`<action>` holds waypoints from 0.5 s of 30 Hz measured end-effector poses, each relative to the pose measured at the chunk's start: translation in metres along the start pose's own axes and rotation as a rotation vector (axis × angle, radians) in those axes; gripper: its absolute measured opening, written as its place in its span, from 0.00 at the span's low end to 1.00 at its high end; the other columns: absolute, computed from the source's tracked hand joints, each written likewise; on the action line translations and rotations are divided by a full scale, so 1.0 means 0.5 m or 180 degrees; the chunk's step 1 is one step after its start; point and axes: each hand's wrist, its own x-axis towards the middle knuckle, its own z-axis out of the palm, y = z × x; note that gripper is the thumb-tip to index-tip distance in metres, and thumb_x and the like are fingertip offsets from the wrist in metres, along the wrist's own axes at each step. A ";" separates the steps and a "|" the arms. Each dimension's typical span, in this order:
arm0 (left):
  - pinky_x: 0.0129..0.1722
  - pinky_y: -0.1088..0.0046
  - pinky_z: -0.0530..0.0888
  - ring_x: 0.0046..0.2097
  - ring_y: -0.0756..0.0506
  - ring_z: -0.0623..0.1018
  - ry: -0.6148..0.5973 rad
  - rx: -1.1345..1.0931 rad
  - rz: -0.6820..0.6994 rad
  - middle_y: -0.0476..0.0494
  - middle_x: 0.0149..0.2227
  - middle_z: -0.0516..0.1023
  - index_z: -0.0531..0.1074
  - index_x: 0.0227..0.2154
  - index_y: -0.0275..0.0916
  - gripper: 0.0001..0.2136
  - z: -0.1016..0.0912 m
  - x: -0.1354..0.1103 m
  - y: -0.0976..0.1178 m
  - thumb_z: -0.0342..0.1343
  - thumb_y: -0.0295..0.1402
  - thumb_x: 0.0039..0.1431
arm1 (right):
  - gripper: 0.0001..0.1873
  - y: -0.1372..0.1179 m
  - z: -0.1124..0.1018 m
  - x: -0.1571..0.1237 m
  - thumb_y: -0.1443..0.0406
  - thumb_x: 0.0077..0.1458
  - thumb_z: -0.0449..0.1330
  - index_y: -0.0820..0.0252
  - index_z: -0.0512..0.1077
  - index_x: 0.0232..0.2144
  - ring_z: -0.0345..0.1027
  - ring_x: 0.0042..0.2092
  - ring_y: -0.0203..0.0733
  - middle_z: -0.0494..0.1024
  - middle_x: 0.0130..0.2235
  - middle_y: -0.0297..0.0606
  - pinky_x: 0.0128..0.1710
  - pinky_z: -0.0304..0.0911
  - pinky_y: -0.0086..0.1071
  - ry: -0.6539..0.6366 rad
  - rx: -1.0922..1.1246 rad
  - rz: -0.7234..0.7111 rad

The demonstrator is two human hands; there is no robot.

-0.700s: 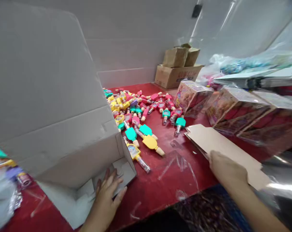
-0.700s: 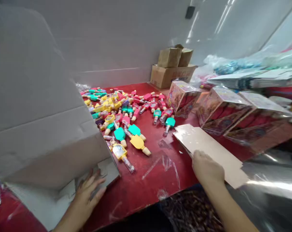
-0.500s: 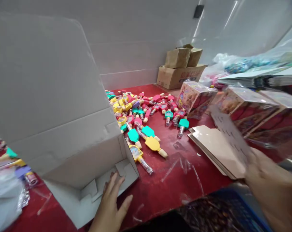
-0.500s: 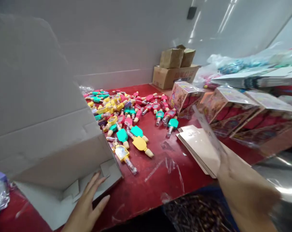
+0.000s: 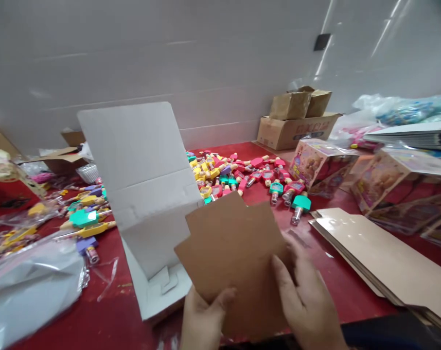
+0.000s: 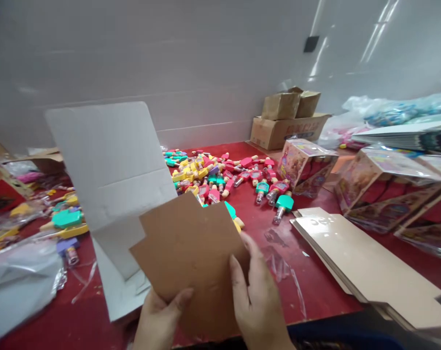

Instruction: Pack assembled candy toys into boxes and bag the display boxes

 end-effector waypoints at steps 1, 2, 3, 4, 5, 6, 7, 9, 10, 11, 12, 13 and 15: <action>0.41 0.67 0.74 0.40 0.41 0.77 0.0188 0.0058 0.0134 0.41 0.36 0.78 0.68 0.38 0.37 0.27 0.003 0.005 -0.001 0.69 0.41 0.35 | 0.18 0.002 0.002 -0.006 0.59 0.65 0.46 0.61 0.63 0.53 0.70 0.44 0.47 0.73 0.46 0.46 0.36 0.69 0.34 -0.0036 0.0028 0.0045; 0.41 0.68 0.73 0.40 0.42 0.77 0.0354 0.0150 0.0259 0.41 0.37 0.77 0.66 0.40 0.37 0.26 0.006 0.010 -0.003 0.68 0.41 0.38 | 0.17 0.004 0.004 -0.017 0.60 0.65 0.46 0.60 0.64 0.51 0.70 0.43 0.46 0.74 0.44 0.44 0.35 0.69 0.33 -0.0005 0.0037 0.0074; 0.41 0.68 0.73 0.41 0.43 0.76 0.0442 0.0236 0.0350 0.41 0.38 0.76 0.65 0.42 0.37 0.26 0.007 0.013 -0.006 0.66 0.43 0.42 | 0.16 0.006 0.008 -0.030 0.60 0.65 0.47 0.60 0.65 0.50 0.70 0.43 0.46 0.74 0.43 0.44 0.36 0.69 0.33 0.0054 0.0063 0.0127; 0.41 0.68 0.72 0.42 0.43 0.76 0.0448 0.0293 0.0399 0.40 0.40 0.75 0.63 0.44 0.37 0.26 0.008 0.016 -0.008 0.63 0.45 0.45 | 0.16 0.007 0.012 -0.045 0.60 0.64 0.47 0.60 0.65 0.50 0.70 0.44 0.47 0.73 0.44 0.44 0.38 0.68 0.34 0.0090 0.0128 0.0218; 0.43 0.68 0.72 0.44 0.42 0.75 0.0398 0.0312 0.0420 0.38 0.43 0.74 0.62 0.46 0.37 0.27 0.009 0.017 -0.011 0.61 0.46 0.47 | 0.17 0.008 0.017 -0.059 0.59 0.64 0.48 0.60 0.64 0.50 0.69 0.45 0.48 0.72 0.45 0.45 0.40 0.67 0.36 0.0067 0.0244 0.0359; 0.45 0.68 0.71 0.47 0.42 0.74 0.0336 0.0286 0.0442 0.37 0.45 0.73 0.61 0.47 0.38 0.28 0.011 0.016 -0.013 0.61 0.46 0.47 | 0.19 0.008 0.021 -0.071 0.57 0.63 0.50 0.60 0.63 0.51 0.67 0.47 0.50 0.71 0.47 0.46 0.41 0.67 0.37 -0.0021 0.0406 0.0558; 0.47 0.68 0.70 0.49 0.41 0.73 0.0313 0.0247 0.0476 0.36 0.48 0.72 0.60 0.48 0.38 0.29 0.013 0.014 -0.014 0.63 0.46 0.45 | 0.23 0.005 0.026 -0.081 0.53 0.60 0.53 0.60 0.62 0.52 0.66 0.48 0.52 0.70 0.48 0.47 0.42 0.67 0.38 -0.0113 0.0584 0.0817; 0.49 0.68 0.69 0.51 0.40 0.72 0.0402 0.0242 0.0526 0.37 0.48 0.72 0.60 0.47 0.38 0.34 0.018 0.007 -0.012 0.68 0.42 0.38 | 0.36 -0.008 0.034 -0.093 0.48 0.49 0.62 0.61 0.59 0.53 0.67 0.47 0.54 0.69 0.48 0.49 0.39 0.68 0.39 -0.0319 0.1012 0.1436; 0.47 0.68 0.70 0.49 0.39 0.73 0.0404 0.0259 0.0507 0.37 0.46 0.73 0.61 0.45 0.38 0.35 0.021 0.002 -0.008 0.70 0.40 0.34 | 0.40 -0.019 0.038 -0.095 0.47 0.43 0.66 0.61 0.59 0.52 0.68 0.45 0.54 0.70 0.46 0.49 0.36 0.69 0.38 -0.0414 0.1280 0.1764; 0.45 0.68 0.71 0.47 0.39 0.74 0.0293 0.0230 0.0436 0.38 0.43 0.75 0.62 0.44 0.38 0.34 0.023 -0.004 -0.004 0.71 0.40 0.32 | 0.42 -0.032 0.040 -0.094 0.47 0.38 0.68 0.60 0.59 0.50 0.69 0.42 0.53 0.72 0.44 0.47 0.35 0.69 0.37 -0.0549 0.1603 0.2102; 0.43 0.67 0.72 0.45 0.38 0.75 0.0068 0.0128 0.0278 0.38 0.41 0.76 0.64 0.42 0.37 0.32 0.024 -0.010 0.001 0.70 0.41 0.33 | 0.41 -0.046 0.041 -0.093 0.47 0.36 0.69 0.60 0.61 0.48 0.70 0.39 0.52 0.73 0.41 0.46 0.34 0.69 0.37 -0.0758 0.1972 0.2430; 0.42 0.66 0.72 0.43 0.38 0.76 -0.0250 -0.0049 0.0037 0.37 0.39 0.77 0.66 0.41 0.35 0.29 0.024 -0.016 0.007 0.69 0.43 0.36 | 0.39 -0.057 0.041 -0.089 0.47 0.36 0.70 0.60 0.63 0.46 0.71 0.38 0.51 0.74 0.39 0.45 0.34 0.69 0.37 -0.1029 0.2353 0.2720; 0.43 0.62 0.72 0.42 0.37 0.76 -0.0903 -0.0486 -0.0476 0.34 0.39 0.77 0.69 0.41 0.33 0.27 0.018 -0.025 0.018 0.64 0.48 0.42 | 0.37 -0.070 0.038 -0.077 0.47 0.36 0.69 0.60 0.66 0.44 0.71 0.39 0.52 0.75 0.39 0.45 0.37 0.68 0.37 -0.1583 0.2930 0.3033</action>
